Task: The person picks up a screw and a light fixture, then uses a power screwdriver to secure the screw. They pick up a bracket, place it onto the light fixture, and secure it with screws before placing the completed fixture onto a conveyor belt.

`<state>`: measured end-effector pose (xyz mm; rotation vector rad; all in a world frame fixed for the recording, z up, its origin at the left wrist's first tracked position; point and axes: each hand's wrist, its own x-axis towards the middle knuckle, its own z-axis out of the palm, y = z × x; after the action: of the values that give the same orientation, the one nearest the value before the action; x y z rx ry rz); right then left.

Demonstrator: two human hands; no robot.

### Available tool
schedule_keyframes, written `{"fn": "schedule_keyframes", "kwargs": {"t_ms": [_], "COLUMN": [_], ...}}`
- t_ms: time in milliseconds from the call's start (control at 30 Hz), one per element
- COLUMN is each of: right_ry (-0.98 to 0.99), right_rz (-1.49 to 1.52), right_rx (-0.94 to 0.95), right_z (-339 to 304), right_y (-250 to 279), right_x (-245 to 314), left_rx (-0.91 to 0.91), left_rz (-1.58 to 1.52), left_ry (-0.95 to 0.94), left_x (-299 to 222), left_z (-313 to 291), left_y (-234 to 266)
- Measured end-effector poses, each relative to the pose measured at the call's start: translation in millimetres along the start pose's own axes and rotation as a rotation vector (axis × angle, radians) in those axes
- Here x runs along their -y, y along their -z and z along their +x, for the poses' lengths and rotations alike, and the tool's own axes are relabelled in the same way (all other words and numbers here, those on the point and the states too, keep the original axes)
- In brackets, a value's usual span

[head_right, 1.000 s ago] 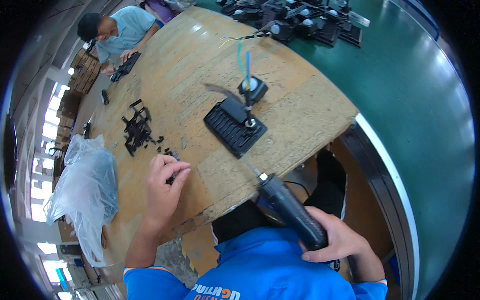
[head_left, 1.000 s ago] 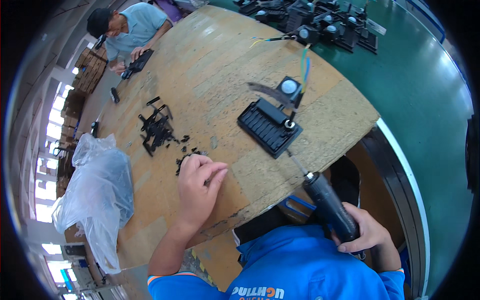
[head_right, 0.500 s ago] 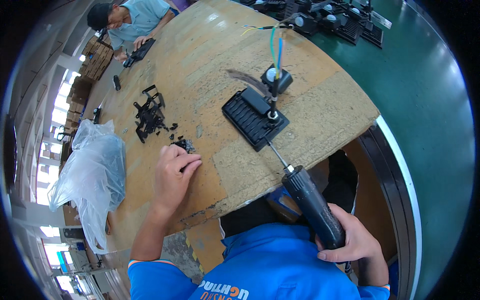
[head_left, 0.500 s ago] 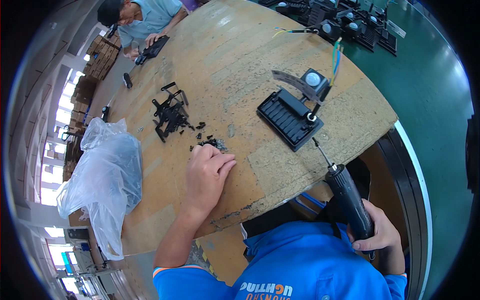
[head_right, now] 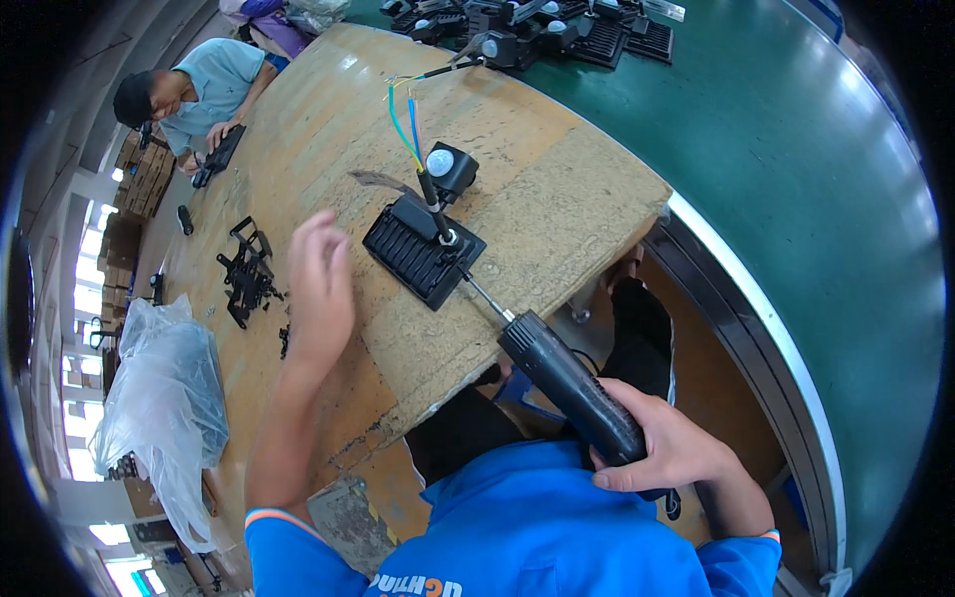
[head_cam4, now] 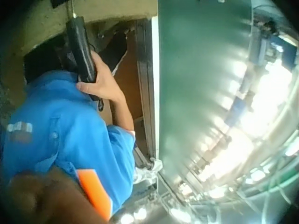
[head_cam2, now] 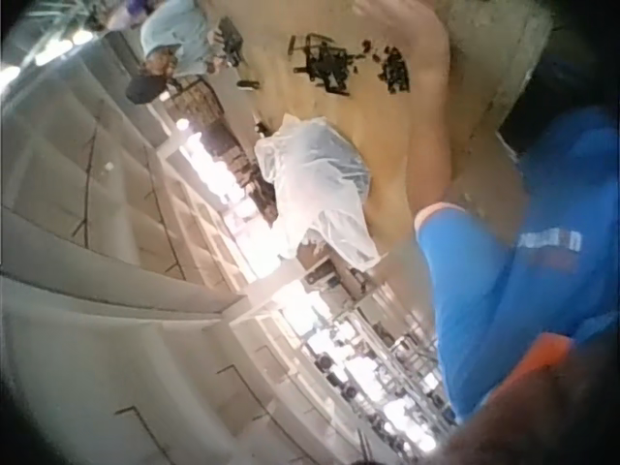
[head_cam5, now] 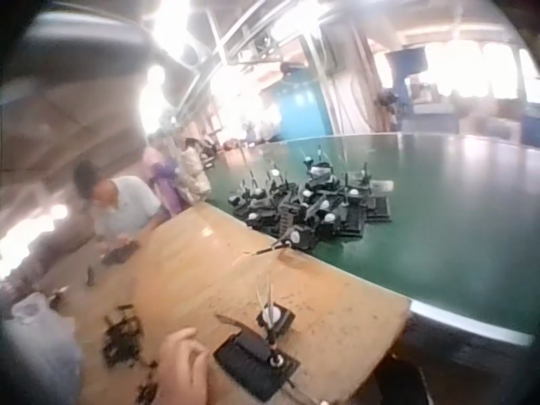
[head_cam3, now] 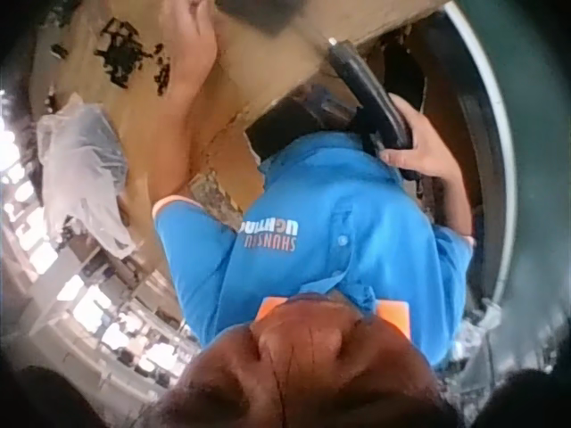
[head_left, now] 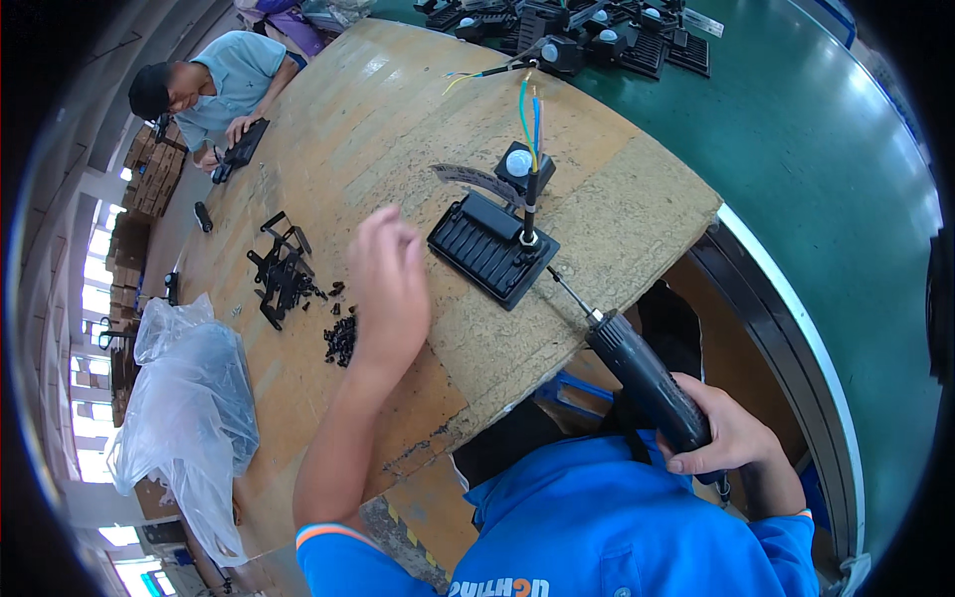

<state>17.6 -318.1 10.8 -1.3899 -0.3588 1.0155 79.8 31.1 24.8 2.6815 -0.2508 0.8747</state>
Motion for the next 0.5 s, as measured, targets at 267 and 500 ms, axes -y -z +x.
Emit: {"fn": "schedule_keyframes", "kwargs": {"t_ms": [267, 500], "right_ry": [-0.030, -0.019], "right_rz": [-0.055, -0.091], "right_rx": [0.007, 0.013], "right_z": [-19.0, -26.6], "right_y": [3.4, 0.7], "right_x": [-9.2, -14.7], "left_rx": [0.131, 0.122], "left_rz": [-0.263, -0.355], "left_ry": [0.116, 0.102], "left_x": [-51.6, -54.5], "left_z": [6.8, 0.5], "left_y": [-44.4, -47.3]}}
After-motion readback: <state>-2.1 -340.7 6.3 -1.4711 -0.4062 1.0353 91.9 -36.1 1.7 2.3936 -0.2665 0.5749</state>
